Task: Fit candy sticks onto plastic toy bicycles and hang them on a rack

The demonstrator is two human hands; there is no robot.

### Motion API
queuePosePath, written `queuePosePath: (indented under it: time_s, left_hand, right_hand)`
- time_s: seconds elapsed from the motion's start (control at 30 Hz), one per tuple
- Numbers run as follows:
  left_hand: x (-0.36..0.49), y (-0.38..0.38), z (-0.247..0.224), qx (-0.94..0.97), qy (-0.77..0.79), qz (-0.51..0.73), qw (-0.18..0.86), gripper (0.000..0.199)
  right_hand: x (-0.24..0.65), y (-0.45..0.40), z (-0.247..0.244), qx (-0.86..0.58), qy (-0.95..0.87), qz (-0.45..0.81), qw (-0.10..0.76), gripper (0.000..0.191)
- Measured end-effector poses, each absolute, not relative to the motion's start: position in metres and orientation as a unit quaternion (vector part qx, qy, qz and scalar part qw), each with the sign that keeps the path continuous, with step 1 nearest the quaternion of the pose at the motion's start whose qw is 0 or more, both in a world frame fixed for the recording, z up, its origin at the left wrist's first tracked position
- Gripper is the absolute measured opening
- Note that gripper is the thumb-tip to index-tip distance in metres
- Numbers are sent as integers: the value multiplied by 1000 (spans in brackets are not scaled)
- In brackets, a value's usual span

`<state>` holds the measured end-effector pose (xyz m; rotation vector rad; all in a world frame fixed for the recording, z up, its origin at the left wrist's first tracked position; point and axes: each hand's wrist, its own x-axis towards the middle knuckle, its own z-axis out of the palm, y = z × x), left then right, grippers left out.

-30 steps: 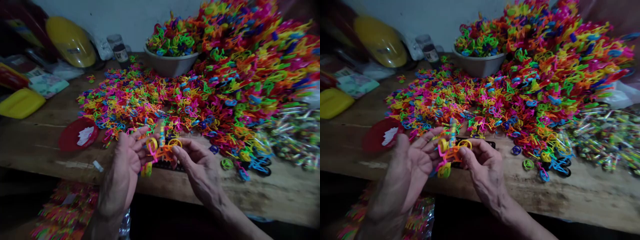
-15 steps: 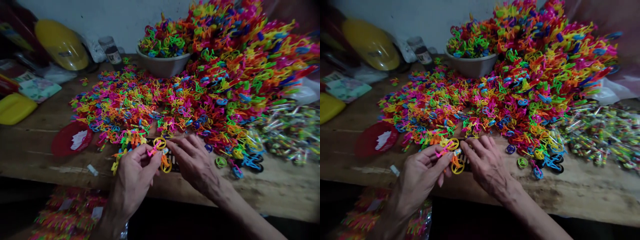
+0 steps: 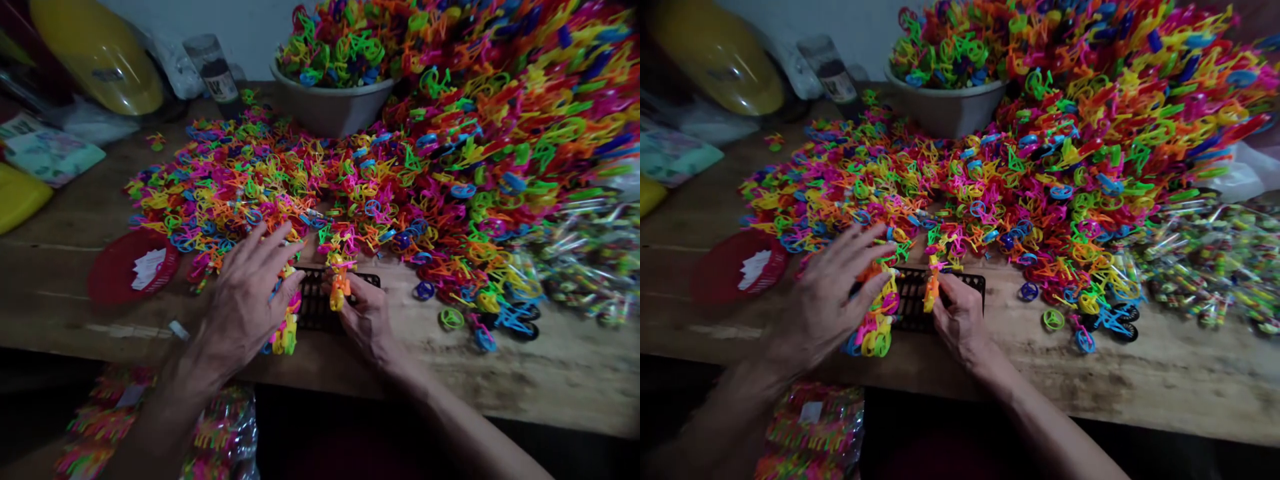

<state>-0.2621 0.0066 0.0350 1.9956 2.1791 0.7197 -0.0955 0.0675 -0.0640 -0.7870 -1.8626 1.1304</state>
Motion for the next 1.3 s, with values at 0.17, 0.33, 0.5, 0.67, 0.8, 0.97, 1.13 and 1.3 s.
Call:
queuePosePath:
  time_s: [0.17,0.33,0.5,0.67,0.8,0.97,1.13,1.3]
  left_hand:
    - [-265,-1,0,655,721,226,30,38]
    - [-253,-13,2,630,741,232,16,43]
    - [-253,-12,1,630,745,218,11,43]
    - [-252,-10,4,637,749,183,-5,42]
    - [-251,-10,5,640,749,173,-8,41]
    - [-253,-10,4,646,745,169,-6,42]
    - [-265,-5,10,647,740,184,20,43]
    - [-286,6,14,699,696,152,63,29]
  right_hand:
    - [-113,65,-66,-320,-751,425,392,15]
    - [-132,70,-66,-340,-789,384,337,16]
    - [-136,77,-73,-312,-822,369,301,16]
    - [-127,79,-77,-297,-765,431,375,15]
    - [-125,78,-74,-269,-792,423,348,17]
    - [-128,76,-75,-275,-834,352,324,17]
    - [-130,71,-80,-271,-872,280,296,16]
    - [-129,71,-83,-273,-868,287,299,15]
